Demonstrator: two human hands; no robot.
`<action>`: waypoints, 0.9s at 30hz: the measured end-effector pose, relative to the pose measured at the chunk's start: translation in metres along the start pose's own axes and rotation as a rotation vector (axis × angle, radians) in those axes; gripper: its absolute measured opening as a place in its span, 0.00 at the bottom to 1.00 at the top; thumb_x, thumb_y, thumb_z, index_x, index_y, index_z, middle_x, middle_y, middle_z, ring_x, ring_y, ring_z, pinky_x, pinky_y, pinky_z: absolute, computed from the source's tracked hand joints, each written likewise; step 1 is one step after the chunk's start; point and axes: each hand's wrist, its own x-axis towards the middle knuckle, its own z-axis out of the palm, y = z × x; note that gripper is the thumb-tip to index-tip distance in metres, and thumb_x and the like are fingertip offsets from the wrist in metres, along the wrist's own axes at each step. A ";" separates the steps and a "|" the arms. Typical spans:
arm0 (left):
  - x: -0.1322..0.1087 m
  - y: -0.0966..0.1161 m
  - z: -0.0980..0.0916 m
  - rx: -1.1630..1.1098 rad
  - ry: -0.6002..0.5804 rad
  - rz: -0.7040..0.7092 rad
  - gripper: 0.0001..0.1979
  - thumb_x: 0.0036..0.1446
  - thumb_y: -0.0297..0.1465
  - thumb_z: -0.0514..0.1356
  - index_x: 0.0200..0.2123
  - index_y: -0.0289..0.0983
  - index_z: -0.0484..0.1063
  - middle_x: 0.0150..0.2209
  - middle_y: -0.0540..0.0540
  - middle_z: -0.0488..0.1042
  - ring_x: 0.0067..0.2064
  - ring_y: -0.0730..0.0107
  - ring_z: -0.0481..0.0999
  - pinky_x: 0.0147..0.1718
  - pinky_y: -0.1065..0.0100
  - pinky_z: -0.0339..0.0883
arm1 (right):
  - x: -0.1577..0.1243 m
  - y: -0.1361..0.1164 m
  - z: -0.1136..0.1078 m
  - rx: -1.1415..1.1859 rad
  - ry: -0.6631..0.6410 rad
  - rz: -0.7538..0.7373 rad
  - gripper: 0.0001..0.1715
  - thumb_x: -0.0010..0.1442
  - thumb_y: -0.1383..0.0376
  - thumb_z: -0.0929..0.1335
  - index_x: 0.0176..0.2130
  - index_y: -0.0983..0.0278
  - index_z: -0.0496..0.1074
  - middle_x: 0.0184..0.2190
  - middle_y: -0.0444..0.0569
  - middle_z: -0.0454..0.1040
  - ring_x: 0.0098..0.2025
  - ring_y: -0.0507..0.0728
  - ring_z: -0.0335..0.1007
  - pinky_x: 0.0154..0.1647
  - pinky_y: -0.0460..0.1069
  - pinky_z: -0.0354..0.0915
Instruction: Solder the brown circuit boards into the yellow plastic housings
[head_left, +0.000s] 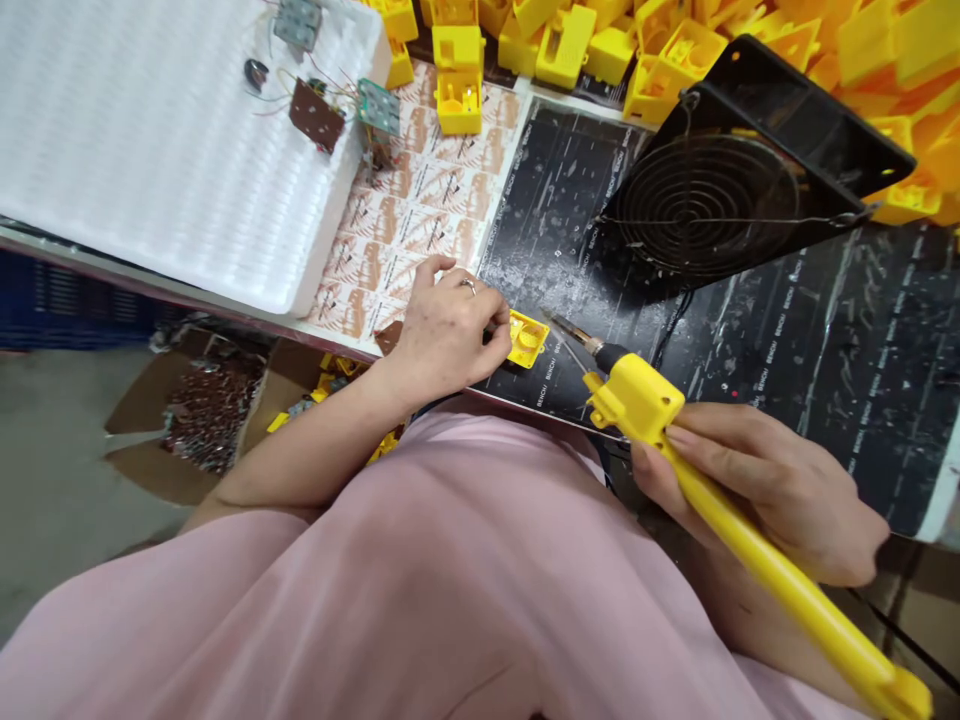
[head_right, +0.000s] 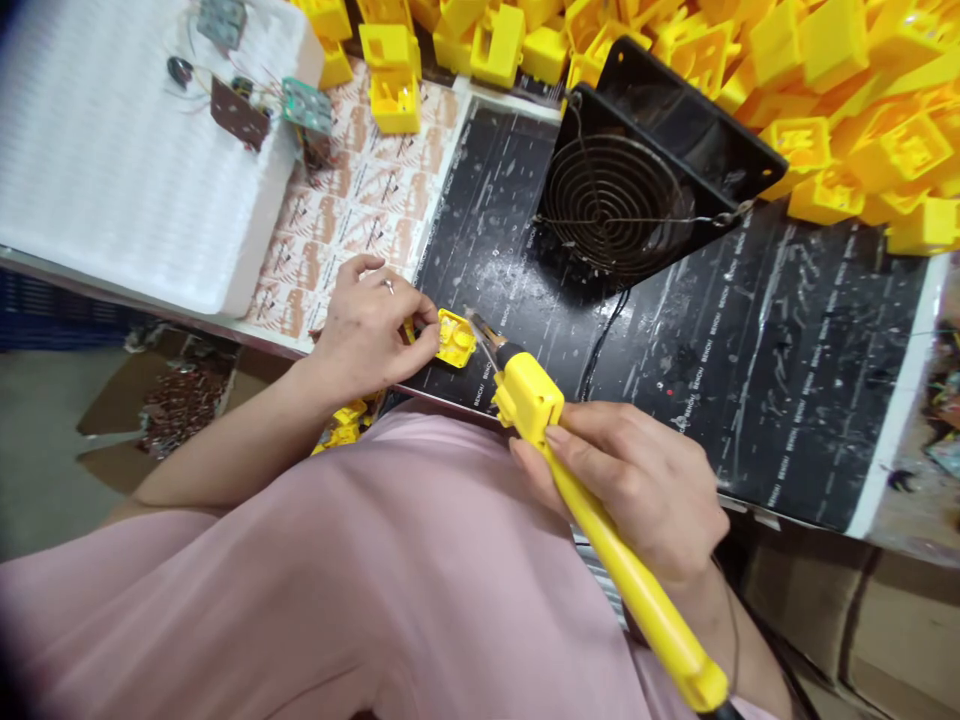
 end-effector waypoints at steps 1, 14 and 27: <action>0.000 0.000 0.000 0.000 0.002 0.002 0.12 0.61 0.31 0.55 0.30 0.37 0.78 0.27 0.46 0.78 0.37 0.59 0.78 0.57 0.45 0.68 | -0.002 0.002 0.000 0.014 0.035 -0.006 0.03 0.65 0.67 0.72 0.39 0.60 0.74 0.32 0.47 0.80 0.33 0.54 0.80 0.34 0.47 0.76; -0.008 -0.007 -0.018 -0.159 -0.142 0.099 0.34 0.64 0.45 0.60 0.67 0.34 0.63 0.66 0.35 0.71 0.66 0.49 0.69 0.64 0.51 0.60 | -0.020 0.024 0.016 -0.150 0.358 0.043 0.33 0.61 0.57 0.77 0.64 0.55 0.73 0.45 0.47 0.84 0.39 0.62 0.84 0.40 0.55 0.79; -0.012 -0.034 -0.043 -0.053 -0.340 0.148 0.32 0.63 0.41 0.65 0.67 0.39 0.66 0.65 0.35 0.70 0.58 0.54 0.77 0.55 0.59 0.71 | -0.016 0.026 0.023 -0.256 0.395 -0.005 0.32 0.59 0.68 0.78 0.60 0.53 0.76 0.38 0.43 0.85 0.31 0.58 0.81 0.31 0.50 0.76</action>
